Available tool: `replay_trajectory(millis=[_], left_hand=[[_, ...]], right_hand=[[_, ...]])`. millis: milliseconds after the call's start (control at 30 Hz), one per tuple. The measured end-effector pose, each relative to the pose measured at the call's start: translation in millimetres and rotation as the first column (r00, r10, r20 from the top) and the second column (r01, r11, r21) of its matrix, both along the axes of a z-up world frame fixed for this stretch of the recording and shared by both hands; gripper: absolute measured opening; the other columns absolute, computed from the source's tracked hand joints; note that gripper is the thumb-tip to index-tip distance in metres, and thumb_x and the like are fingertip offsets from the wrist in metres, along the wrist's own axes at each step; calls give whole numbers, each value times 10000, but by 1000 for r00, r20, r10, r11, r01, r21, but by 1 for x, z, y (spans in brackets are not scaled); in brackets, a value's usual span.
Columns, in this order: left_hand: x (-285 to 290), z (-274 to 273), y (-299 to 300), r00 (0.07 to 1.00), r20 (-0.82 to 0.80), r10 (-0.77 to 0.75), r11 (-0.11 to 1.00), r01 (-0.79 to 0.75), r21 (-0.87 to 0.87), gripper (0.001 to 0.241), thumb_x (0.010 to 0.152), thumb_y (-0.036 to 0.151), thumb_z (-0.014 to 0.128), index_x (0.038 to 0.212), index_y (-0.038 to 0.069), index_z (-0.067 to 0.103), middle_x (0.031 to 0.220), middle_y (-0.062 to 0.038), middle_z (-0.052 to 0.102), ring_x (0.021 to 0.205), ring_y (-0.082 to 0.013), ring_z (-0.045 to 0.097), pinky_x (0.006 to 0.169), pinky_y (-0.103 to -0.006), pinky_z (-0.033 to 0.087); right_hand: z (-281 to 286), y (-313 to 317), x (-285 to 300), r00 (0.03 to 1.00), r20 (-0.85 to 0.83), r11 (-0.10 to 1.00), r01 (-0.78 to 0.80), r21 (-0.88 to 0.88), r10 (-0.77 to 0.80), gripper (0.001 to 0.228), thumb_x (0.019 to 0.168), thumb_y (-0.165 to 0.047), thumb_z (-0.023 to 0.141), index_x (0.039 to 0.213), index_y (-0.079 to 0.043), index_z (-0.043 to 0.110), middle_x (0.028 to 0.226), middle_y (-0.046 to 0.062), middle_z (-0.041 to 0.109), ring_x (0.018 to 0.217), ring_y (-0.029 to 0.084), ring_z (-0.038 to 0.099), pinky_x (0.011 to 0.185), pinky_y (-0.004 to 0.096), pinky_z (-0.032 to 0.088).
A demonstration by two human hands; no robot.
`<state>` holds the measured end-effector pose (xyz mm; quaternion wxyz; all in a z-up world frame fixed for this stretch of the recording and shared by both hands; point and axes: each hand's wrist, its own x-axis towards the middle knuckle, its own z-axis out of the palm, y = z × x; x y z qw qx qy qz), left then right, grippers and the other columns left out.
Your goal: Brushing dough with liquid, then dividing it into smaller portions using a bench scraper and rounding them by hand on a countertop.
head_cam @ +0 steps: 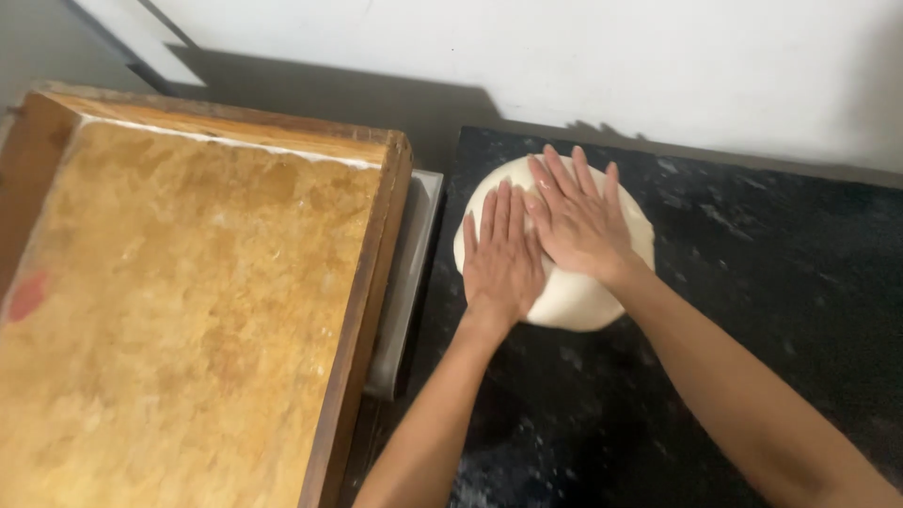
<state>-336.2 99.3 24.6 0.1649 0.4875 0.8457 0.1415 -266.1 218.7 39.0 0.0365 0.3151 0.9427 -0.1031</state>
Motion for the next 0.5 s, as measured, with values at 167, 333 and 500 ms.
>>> replay_trajectory(millis=[167,333,500], left_hand=[[-14,7,8,999,31,17,998,-15,-58,685,1039,395,125,1657,122,17,1737,-109,-17,1596,-286,-58,1258,-536,-29],[-23,-12,11,1000,-21,-10,994,7,-113,714,1043,510,65,1662,165,-21,1744,-98,-48,1603,-282,-74,1261,-603,3],[32,-6,-8,997,-57,55,998,-54,22,697,1040,455,119,1650,119,90,1725,-98,101,1591,-252,55,1250,-617,-36]], right_hand=[[-6,19,-14,987,120,994,111,6,-111,650,1053,-595,101,1650,-340,122,1742,-28,35,1593,291,-36,1239,622,-86],[-65,78,-27,989,132,987,91,-131,-74,626,1047,-591,143,1644,-450,20,1738,-108,-44,1587,335,-40,1170,753,-74],[-12,40,-40,966,184,982,-171,-84,184,652,1023,-370,279,1654,-299,130,1747,-31,-8,1571,421,-43,1139,802,40]])
